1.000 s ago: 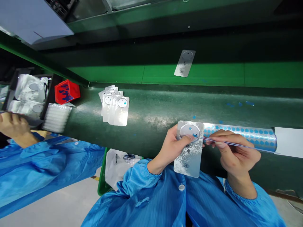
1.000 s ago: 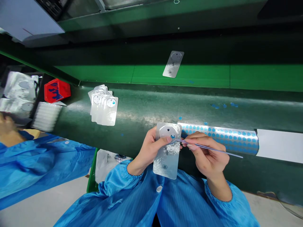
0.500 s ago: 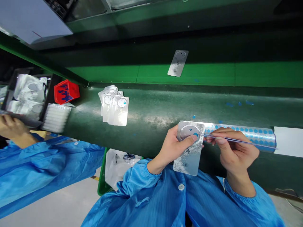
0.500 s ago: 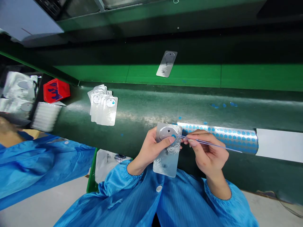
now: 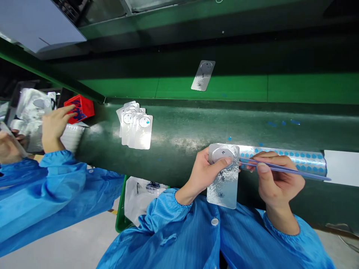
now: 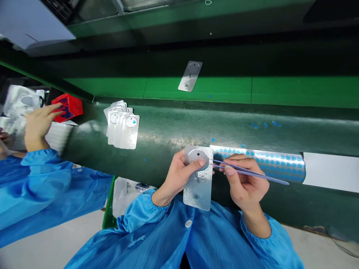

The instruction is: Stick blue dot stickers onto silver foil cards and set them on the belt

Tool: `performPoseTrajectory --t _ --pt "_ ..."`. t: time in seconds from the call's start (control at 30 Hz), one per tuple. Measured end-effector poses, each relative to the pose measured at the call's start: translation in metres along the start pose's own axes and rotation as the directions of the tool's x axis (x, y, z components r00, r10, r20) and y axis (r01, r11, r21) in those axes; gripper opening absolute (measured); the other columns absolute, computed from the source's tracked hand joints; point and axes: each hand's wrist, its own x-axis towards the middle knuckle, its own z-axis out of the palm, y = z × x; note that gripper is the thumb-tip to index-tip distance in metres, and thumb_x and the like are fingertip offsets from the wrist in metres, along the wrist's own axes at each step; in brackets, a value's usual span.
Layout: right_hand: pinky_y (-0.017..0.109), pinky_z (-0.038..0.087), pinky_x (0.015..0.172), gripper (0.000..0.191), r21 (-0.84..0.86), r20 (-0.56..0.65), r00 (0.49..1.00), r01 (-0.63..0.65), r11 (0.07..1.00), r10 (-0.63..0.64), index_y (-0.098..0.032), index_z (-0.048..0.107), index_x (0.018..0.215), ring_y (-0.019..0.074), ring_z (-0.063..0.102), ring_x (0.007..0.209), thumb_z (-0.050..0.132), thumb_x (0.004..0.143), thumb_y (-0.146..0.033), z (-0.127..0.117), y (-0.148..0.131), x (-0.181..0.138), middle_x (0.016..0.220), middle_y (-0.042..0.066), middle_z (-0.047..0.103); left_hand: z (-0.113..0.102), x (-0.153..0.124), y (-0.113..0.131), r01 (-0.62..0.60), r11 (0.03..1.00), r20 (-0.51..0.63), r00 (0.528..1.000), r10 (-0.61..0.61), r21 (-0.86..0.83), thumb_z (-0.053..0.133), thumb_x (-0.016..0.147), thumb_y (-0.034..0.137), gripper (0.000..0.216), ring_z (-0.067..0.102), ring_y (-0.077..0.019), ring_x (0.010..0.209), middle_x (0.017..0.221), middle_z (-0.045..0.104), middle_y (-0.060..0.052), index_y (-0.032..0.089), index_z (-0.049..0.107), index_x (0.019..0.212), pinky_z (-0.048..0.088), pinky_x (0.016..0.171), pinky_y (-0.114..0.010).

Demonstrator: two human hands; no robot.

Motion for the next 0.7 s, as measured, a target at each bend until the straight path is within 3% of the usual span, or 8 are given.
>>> performPoseTrajectory --t 0.23,0.4,0.7 --pt "0.039 0.062 0.061 0.005 -0.032 0.018 0.999 0.052 0.998 -0.051 -0.026 0.088 0.110 0.0243 0.076 0.072 0.090 0.106 -0.027 0.0011 0.0002 0.0023 0.085 0.004 0.081 -0.0034 -0.0036 0.0014 0.008 1.000 0.075 0.997 -0.006 -0.027 0.106 0.081 0.050 0.060 0.082 -0.0239 0.086 0.100 0.080 -0.004 0.020 0.075 0.123 0.072 0.087 -0.043" --pt "0.037 0.063 0.060 0.003 -0.014 0.035 0.999 0.033 0.999 -0.033 -0.025 0.090 0.110 0.0230 0.077 0.069 0.090 0.107 -0.026 -0.0004 -0.0010 0.0031 0.086 0.004 0.083 -0.0060 -0.0039 0.0032 -0.091 0.986 0.054 0.995 0.084 0.141 0.098 0.086 0.039 0.042 0.070 -0.0166 0.088 0.099 0.077 -0.003 0.018 0.077 0.116 0.057 0.085 -0.029" --pt "0.037 0.064 0.061 0.016 0.006 0.151 0.978 0.146 0.989 -0.146 -0.026 0.091 0.118 0.0241 0.080 0.068 0.085 0.107 -0.015 -0.0068 -0.0018 0.0060 0.084 0.003 0.084 -0.0104 -0.0018 -0.0018 -0.067 0.986 0.034 0.997 0.063 0.150 0.088 0.083 0.035 0.031 0.065 -0.0175 0.088 0.096 0.075 -0.002 0.020 0.078 0.109 0.052 0.086 -0.031"
